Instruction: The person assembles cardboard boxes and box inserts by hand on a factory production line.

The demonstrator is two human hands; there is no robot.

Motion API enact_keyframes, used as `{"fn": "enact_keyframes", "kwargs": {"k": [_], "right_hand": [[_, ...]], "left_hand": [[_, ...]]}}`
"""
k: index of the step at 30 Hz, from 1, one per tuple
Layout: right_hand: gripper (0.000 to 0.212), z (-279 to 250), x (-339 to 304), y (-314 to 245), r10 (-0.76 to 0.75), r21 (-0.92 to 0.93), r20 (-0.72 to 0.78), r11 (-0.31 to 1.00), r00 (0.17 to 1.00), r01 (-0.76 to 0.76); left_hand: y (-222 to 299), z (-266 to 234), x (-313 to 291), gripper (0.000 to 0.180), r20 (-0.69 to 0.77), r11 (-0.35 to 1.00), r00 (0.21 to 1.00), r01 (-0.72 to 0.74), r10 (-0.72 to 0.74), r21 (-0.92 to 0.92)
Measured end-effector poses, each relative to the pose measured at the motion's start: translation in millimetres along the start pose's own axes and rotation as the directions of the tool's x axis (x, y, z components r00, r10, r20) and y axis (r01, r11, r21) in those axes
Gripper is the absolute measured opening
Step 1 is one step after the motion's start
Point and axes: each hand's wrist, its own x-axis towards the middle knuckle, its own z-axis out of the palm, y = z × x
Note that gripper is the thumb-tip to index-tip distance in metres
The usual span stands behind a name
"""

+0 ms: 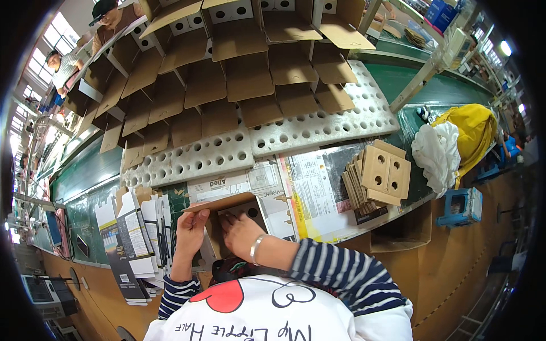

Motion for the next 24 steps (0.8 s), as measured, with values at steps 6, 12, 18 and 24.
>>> {"fn": "enact_keyframes", "kwargs": {"k": [6,12,18,24], "right_hand": [[0.027,-5.3,46.4,-11.9,0.115,0.125,0.247,0.981,0.962,-0.149],[0.026,2.7,56.8,-13.8,0.098,0.047,0.267,0.992,0.959,-0.115],[0.029,16.2,60.1,-15.1,0.139,0.087,0.317,0.981,0.938,-0.174],[0.055,23.1,63.6,-18.2,0.192,0.172,0.491,0.935,0.850,-0.310]], "left_hand": [[12.6,-3.6,2.5,0.024,0.083,0.996,0.993,-0.085,0.085,-0.001],[10.6,-8.3,7.6,0.027,0.118,0.990,0.985,-0.133,0.128,0.036],[18.7,-8.9,4.5,0.023,0.118,0.987,0.991,-0.085,0.069,0.137],[64.3,-30.8,20.4,0.027,0.316,0.907,0.948,-0.171,0.044,0.386]]}}
